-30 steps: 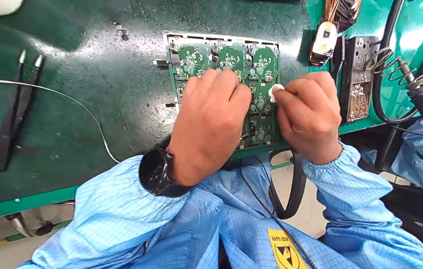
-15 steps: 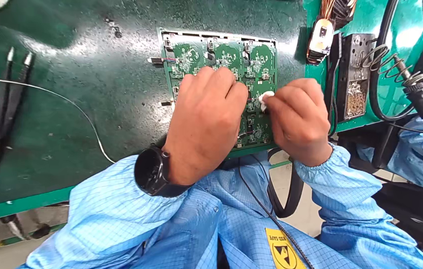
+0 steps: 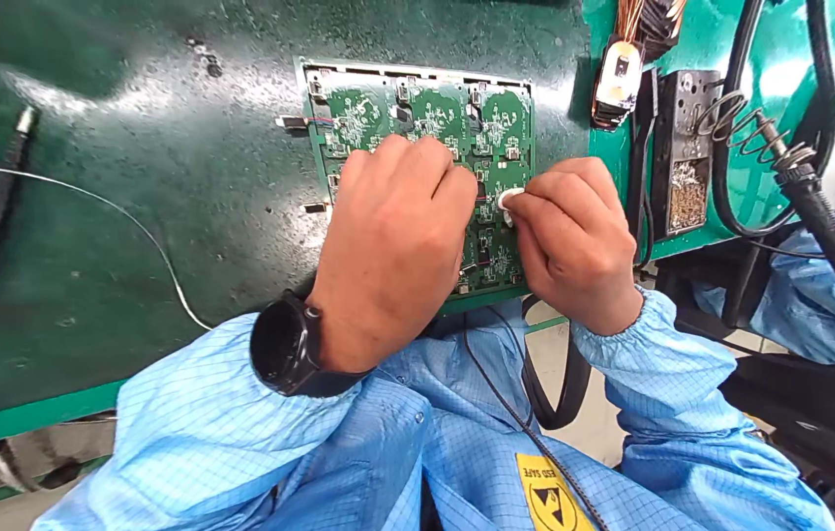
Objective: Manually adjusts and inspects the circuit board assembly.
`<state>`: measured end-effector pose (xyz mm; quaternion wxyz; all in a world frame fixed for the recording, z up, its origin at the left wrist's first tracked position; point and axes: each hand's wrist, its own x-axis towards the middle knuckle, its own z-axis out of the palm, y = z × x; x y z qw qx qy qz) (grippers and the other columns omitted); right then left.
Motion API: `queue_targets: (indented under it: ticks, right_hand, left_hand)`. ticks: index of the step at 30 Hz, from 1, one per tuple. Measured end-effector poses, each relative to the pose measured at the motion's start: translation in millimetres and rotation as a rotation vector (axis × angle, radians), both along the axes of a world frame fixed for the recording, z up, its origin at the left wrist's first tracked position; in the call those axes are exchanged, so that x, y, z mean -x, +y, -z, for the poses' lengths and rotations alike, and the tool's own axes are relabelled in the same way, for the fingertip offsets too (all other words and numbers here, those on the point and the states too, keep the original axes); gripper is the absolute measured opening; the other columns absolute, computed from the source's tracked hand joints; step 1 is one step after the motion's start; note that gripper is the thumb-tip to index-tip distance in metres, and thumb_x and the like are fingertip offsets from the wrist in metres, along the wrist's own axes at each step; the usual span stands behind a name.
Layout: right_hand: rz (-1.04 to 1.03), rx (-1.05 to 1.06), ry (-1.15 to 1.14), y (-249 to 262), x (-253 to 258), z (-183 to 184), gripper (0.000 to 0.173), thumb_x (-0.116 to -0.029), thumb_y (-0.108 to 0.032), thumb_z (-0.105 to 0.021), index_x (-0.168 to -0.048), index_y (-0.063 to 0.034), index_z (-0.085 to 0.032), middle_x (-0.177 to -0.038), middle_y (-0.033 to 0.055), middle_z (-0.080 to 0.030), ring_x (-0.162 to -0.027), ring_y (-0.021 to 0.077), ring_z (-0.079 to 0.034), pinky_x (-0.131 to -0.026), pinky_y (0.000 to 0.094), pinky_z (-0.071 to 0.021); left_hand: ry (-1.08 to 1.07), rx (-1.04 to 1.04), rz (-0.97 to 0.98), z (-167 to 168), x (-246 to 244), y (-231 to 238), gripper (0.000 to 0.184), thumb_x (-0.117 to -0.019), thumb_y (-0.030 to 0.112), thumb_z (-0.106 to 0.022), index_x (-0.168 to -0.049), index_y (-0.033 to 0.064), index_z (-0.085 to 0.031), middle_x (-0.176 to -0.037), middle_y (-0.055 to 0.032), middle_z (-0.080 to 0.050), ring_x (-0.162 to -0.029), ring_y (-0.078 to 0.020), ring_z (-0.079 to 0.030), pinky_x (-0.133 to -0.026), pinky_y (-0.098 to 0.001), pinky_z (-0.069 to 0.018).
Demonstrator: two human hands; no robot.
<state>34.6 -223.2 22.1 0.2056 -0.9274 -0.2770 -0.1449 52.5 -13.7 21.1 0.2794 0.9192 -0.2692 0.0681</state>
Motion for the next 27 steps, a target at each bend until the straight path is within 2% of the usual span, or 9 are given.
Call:
queue_targets:
  ticks: [2,5,9,13,16,20,24,27]
  right_hand:
    - [0.041,-0.002,0.017,-2.7,-0.9,-2.1,0.016,-0.0963,-0.003,-0.062,-0.1,0.0027,-0.076,-0.097,0.017,-0.071,-0.101,0.0317,-0.065,-0.088,0.0423,-0.052]
    - [0.11,-0.027,0.008,-5.5,-3.0,-3.5,0.019,-0.0964,-0.002,-0.063,-0.111,0.004,-0.074,-0.1,0.017,-0.072,-0.1,0.0293,-0.067,-0.089,0.0391,-0.0534]
    - [0.096,-0.138,0.037,4.0,-2.5,-1.1,0.014,-0.0948,0.0,-0.066,-0.101,0.0028,-0.077,-0.097,0.0165,-0.072,-0.099,0.0277,-0.067,-0.088,0.0368,-0.0542]
    - [0.102,-0.025,0.094,9.4,-0.8,-8.0,0.015,-0.0971,-0.01,-0.068,-0.103,0.0008,-0.077,-0.099,0.0154,-0.07,-0.102,0.0295,-0.064,-0.087,0.0386,-0.0518]
    - [0.129,0.009,0.106,2.3,-0.2,-11.9,0.012,-0.0982,-0.007,-0.066,-0.097,0.0005,-0.075,-0.099,0.0155,-0.07,-0.101,0.0292,-0.065,-0.088,0.0381,-0.0528]
    - [0.135,0.018,0.043,-0.5,-7.1,-6.5,0.013,-0.0988,-0.005,-0.063,-0.097,0.0028,-0.074,-0.099,0.017,-0.07,-0.102,0.0313,-0.065,-0.09,0.0397,-0.0525]
    - [0.015,-0.027,0.027,5.7,-9.1,-3.1,0.013,-0.0986,-0.005,-0.064,-0.096,0.0034,-0.074,-0.099,0.0179,-0.071,-0.103,0.0321,-0.066,-0.09,0.0413,-0.0529]
    - [-0.048,-0.024,0.083,2.6,-7.6,-6.7,0.016,-0.1003,-0.008,-0.063,-0.098,0.0036,-0.074,-0.102,0.0192,-0.072,-0.105,0.0332,-0.066,-0.093,0.0429,-0.0526]
  left_hand:
    - [0.001,0.008,0.005,0.5,0.2,0.2,0.016,-0.1016,0.009,-0.056,-0.102,0.0004,-0.069,-0.1,-0.0195,-0.066,-0.091,-0.0381,-0.063,-0.074,-0.0495,-0.0464]
    - [-0.001,0.004,0.007,0.7,0.1,0.8,0.016,-0.1016,0.01,-0.056,-0.102,0.0003,-0.069,-0.1,-0.0197,-0.066,-0.091,-0.0382,-0.063,-0.075,-0.0497,-0.0466]
    - [-0.004,0.006,0.007,0.5,0.3,0.2,0.016,-0.1012,0.009,-0.056,-0.102,0.0,-0.069,-0.1,-0.0204,-0.066,-0.091,-0.0388,-0.063,-0.074,-0.0496,-0.0461]
    - [0.003,0.007,0.002,1.0,0.2,1.0,0.016,-0.1014,0.009,-0.056,-0.103,0.0007,-0.07,-0.101,-0.0197,-0.066,-0.091,-0.0381,-0.062,-0.074,-0.0491,-0.0459]
    - [-0.004,0.008,0.007,0.5,-0.1,0.4,0.016,-0.1013,0.009,-0.056,-0.102,0.0005,-0.07,-0.1,-0.0199,-0.066,-0.091,-0.0384,-0.063,-0.074,-0.0495,-0.0457]
    - [-0.007,-0.009,0.009,0.6,0.6,0.7,0.016,-0.1018,0.009,-0.056,-0.102,0.0007,-0.069,-0.1,-0.0195,-0.066,-0.093,-0.0388,-0.063,-0.075,-0.0504,-0.0463]
    - [-0.028,-0.091,0.06,-8.8,5.3,-0.8,0.02,-0.1029,0.005,-0.05,-0.102,-0.0041,-0.067,-0.103,-0.0229,-0.066,-0.096,-0.0424,-0.063,-0.076,-0.0549,-0.0462]
    - [-0.163,-0.168,0.157,-16.2,18.7,3.6,0.022,-0.1023,-0.001,-0.046,-0.101,-0.0062,-0.068,-0.1,-0.0222,-0.066,-0.096,-0.0393,-0.064,-0.075,-0.0521,-0.0472]
